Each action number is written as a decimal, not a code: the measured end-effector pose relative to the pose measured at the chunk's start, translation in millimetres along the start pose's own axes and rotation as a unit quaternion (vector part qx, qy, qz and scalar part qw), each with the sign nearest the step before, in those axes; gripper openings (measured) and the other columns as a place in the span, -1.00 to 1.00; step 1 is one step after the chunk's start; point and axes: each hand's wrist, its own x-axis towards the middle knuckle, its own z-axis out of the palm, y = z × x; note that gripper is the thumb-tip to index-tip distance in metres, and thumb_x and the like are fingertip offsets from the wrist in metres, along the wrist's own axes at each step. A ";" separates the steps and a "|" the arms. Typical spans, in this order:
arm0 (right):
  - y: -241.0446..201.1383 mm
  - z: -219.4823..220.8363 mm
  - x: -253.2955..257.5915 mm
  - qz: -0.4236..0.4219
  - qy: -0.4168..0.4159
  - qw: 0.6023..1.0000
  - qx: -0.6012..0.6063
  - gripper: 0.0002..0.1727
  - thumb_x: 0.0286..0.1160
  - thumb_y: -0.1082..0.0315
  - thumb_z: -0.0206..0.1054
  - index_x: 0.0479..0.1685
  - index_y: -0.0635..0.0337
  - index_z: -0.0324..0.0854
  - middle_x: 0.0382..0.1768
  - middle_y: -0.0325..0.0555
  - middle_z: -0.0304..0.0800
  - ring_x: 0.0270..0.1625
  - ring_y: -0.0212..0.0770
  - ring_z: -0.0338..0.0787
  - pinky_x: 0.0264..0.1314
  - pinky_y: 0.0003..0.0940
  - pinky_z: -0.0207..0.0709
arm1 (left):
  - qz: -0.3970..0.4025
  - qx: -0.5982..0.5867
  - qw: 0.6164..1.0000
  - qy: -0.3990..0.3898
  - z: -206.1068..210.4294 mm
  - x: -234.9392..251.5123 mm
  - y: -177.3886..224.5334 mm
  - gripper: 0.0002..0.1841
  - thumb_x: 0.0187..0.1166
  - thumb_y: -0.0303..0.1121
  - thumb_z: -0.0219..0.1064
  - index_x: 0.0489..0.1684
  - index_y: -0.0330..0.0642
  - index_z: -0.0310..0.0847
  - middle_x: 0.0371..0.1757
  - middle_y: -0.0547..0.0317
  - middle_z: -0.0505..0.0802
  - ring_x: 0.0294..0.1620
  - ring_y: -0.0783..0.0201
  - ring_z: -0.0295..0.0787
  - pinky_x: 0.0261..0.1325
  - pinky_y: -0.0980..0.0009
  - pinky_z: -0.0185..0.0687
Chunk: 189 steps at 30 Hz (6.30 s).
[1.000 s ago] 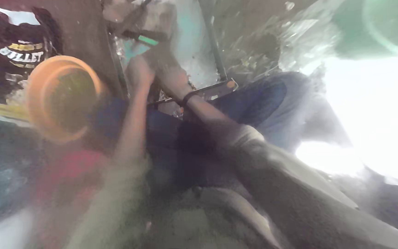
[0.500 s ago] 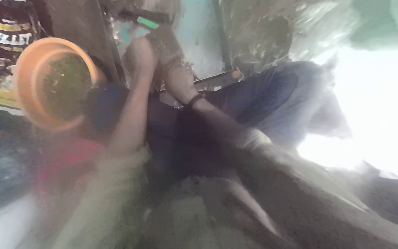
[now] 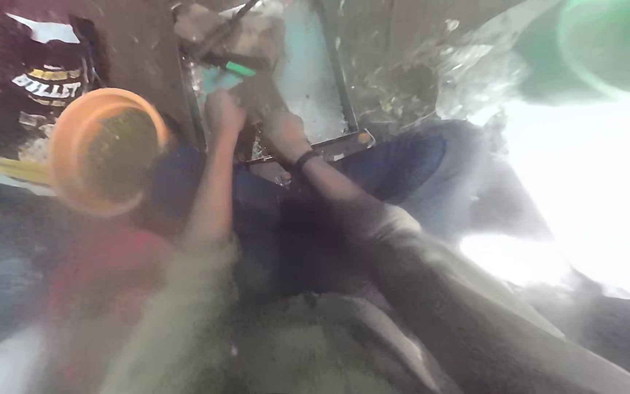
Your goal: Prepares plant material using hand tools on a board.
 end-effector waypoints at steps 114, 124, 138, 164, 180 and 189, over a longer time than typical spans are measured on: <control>-12.7 29.8 20.6 -0.006 0.001 0.998 0.055 -0.55 0.69 0.01 0.15 -0.13 0.22 0.76 -0.03 0.19 0.87 0.12 0.23 0.86 -0.06 0.31 0.67 | -0.063 0.073 0.995 0.014 9.7 -0.1 15.6 -0.74 0.52 -0.25 0.36 -0.16 -0.31 0.81 0.11 -0.28 0.87 0.25 -0.23 0.81 0.26 -0.30 0.66; -17.0 19.1 24.2 0.001 -0.018 0.994 0.104 -0.59 0.65 0.02 0.20 0.01 0.16 0.78 0.05 0.15 0.88 0.18 0.21 0.85 0.02 0.35 0.66 | -0.081 0.082 0.993 0.007 6.9 -0.6 19.4 -0.73 0.54 -0.25 0.39 -0.03 -0.27 0.81 0.20 -0.23 0.86 0.30 -0.20 0.80 0.30 -0.27 0.64; -11.1 30.0 3.5 0.013 -0.044 0.996 0.076 -0.60 0.65 0.06 0.22 -0.04 0.23 0.75 0.02 0.22 0.86 0.13 0.26 0.86 -0.03 0.33 0.67 | -0.102 0.093 0.990 0.019 9.1 -0.1 18.1 -0.76 0.55 -0.24 0.30 -0.09 -0.15 0.82 0.14 -0.13 0.89 0.24 -0.14 0.84 0.20 -0.28 0.70; 75.0 -7.5 -14.0 0.028 0.013 0.968 0.250 -0.61 0.71 0.03 0.17 -0.13 0.15 0.76 -0.05 0.13 0.86 0.10 0.17 0.86 0.01 0.31 0.66 | 0.082 0.004 0.997 0.006 29.2 17.5 19.9 -0.50 0.55 -0.38 0.39 0.53 0.00 0.62 0.37 -0.01 0.81 0.37 -0.02 0.77 0.47 -0.11 0.65; 78.0 -13.6 -12.8 0.022 0.019 0.960 0.280 -0.50 0.78 -0.05 0.07 -0.04 0.16 0.77 0.04 0.17 0.86 0.19 0.20 0.85 0.13 0.34 0.65 | 0.099 0.089 0.989 -0.059 45.2 -68.1 56.5 -0.70 0.56 -0.23 0.38 0.12 -0.16 0.81 0.03 -0.17 0.92 0.12 -0.20 0.88 0.17 -0.32 0.71; 79.5 -38.0 -39.8 -0.020 -0.011 0.956 0.292 -0.55 0.86 0.11 0.05 0.30 0.26 0.68 0.29 0.31 0.75 0.40 0.31 0.71 0.42 0.44 0.48 | 0.099 0.040 0.993 -0.057 43.2 -78.4 61.3 -0.67 0.54 -0.35 0.43 0.24 -0.19 0.77 0.35 -0.15 0.80 0.30 -0.13 0.80 0.35 -0.16 0.72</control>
